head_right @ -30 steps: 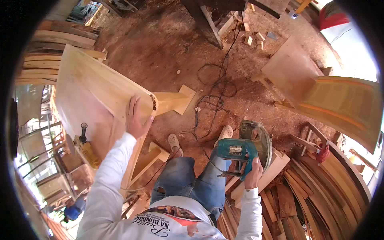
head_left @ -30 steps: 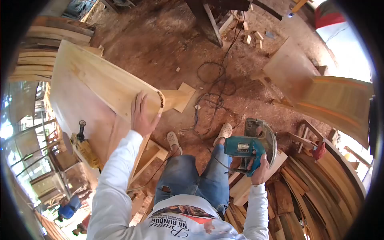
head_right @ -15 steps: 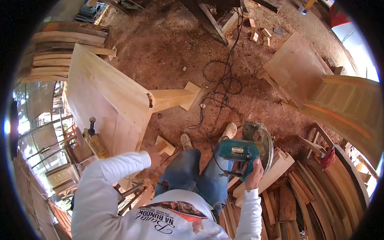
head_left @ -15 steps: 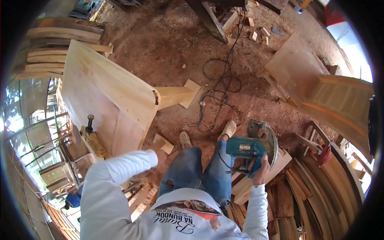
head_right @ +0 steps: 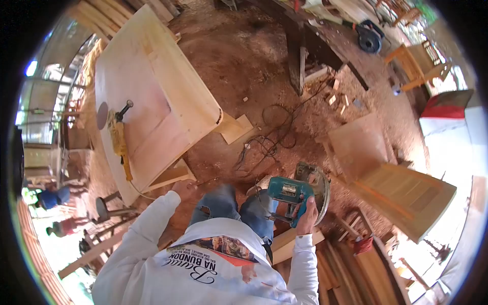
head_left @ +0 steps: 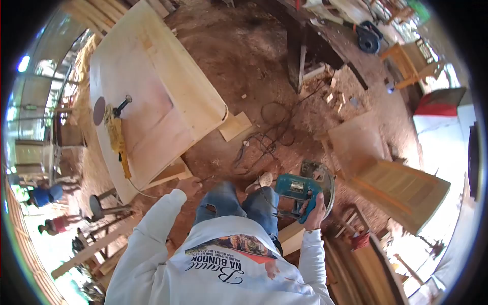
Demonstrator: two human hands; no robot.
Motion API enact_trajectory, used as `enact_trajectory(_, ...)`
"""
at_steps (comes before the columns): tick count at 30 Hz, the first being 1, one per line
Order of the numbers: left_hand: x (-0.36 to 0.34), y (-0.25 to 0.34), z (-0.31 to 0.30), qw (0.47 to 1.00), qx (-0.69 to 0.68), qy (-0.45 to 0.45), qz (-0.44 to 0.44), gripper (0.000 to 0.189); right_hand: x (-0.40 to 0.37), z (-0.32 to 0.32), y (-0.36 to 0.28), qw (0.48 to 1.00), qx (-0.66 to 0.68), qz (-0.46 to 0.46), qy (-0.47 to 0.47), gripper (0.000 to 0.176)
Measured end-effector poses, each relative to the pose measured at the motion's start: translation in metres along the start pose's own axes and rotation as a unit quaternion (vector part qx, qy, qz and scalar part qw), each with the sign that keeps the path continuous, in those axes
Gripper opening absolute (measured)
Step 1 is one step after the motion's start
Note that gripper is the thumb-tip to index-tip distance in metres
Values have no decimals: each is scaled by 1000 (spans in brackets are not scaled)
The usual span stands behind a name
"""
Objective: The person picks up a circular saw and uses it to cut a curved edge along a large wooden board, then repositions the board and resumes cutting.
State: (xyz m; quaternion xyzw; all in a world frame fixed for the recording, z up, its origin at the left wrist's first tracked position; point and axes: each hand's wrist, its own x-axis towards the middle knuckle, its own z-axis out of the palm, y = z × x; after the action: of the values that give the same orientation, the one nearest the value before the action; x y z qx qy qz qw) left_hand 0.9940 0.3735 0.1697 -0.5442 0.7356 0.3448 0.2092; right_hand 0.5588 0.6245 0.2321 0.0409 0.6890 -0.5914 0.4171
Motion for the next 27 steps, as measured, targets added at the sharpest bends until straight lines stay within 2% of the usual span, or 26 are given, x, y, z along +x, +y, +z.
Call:
enact_trajectory(3, -11, -23, 14, 999, -24, 37, 0, 50, -4, 7, -27, 1000, -4, -22, -11, 58)
enact_trajectory(6, -28, -44, 24, 992, -111, 39, -53, 46, -6, 17, -45, 998, -6, -61, -20, 57)
enact_trajectory(9, -32, -69, 38, 995, -62, 55, -51, 42, -14, 28, -61, 994, -3, -103, -19, 54)
enact_trajectory(13, -25, -116, 64, 984, -118, 79, -106, 37, -34, 43, -80, 992, 15, -125, -15, 54)
enact_trajectory(15, -30, -125, 58, 976, -149, 93, -125, 35, -43, 48, -87, 991, 28, -133, -18, 57)
enact_trajectory(17, -24, -130, 53, 979, -128, 116, -108, 32, -44, 52, -95, 988, 43, -138, -45, 55)
enact_trajectory(20, -26, -121, 37, 970, -153, 175, -67, 30, -43, 62, -108, 987, 68, -136, -57, 54)
enact_trajectory(23, 0, -94, 20, 951, -178, 251, -10, 27, -35, 71, -127, 984, 66, -129, -108, 55)
enact_trajectory(27, 45, -13, -23, 930, -220, 289, 59, 25, 0, 83, -162, 976, 36, -159, -142, 55)
